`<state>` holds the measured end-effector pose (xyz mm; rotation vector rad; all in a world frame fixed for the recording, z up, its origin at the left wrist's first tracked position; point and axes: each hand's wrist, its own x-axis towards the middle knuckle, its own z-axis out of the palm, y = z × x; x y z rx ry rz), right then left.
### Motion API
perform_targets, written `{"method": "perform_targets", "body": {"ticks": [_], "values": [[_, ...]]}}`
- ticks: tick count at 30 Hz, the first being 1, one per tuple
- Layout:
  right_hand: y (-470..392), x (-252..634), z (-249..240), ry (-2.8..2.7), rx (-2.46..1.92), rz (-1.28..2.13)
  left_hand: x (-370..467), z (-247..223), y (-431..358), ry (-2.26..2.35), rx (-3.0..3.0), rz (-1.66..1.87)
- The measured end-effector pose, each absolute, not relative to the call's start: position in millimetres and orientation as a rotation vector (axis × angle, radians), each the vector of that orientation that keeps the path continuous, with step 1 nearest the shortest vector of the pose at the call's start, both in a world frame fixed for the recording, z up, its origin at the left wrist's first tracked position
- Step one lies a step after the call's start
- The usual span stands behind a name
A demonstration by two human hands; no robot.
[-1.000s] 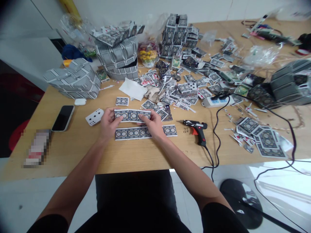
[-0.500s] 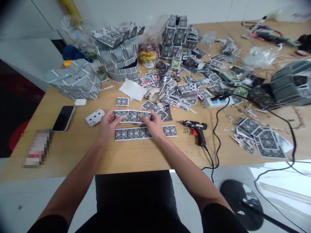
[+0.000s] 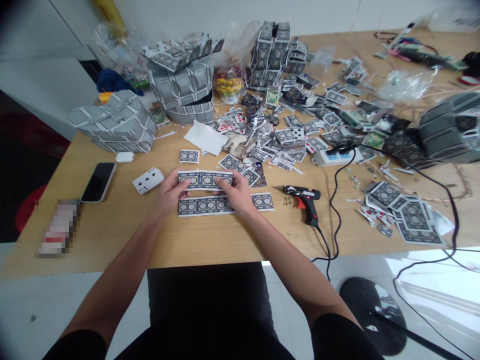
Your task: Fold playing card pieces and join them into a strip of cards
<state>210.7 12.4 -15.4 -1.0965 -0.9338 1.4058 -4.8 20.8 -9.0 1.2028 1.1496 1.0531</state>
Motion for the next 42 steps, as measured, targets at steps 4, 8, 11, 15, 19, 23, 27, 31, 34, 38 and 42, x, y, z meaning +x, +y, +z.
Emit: {"method": "perform_targets", "body": {"ticks": [4,8,11,15,19,23,27,31,34,38,42], "values": [[12,211,-14,-0.946,-1.084,1.400,-4,-9,19,1.115,1.224,1.040],[11,210,-14,-0.951,-1.091,1.390,-3,-7,18,1.117,1.289,1.021],[11,211,-14,-0.971,-1.097,1.380,-2,-6,17,1.136,1.316,1.010],[10,211,-14,-0.999,-1.116,1.382,-2,-6,17,1.173,1.322,1.005],[10,211,-13,-1.013,-1.116,1.372,-1,-5,17,1.182,1.327,1.004],[9,210,-11,-1.021,-1.101,1.373,1,-5,16,1.186,1.333,1.005],[9,209,-10,-1.005,-1.092,1.375,4,-7,14,1.165,1.311,1.027],[7,209,-9,-1.009,-1.111,1.381,6,-7,12,1.160,1.320,1.032],[6,209,-9,-1.007,-1.118,1.392,6,-6,11,1.163,1.320,1.020],[5,208,-10,-0.984,-1.102,1.403,7,-6,10,1.178,1.319,1.017],[5,206,-13,-0.985,-1.076,1.397,8,-7,8,1.175,1.313,0.989]]}}
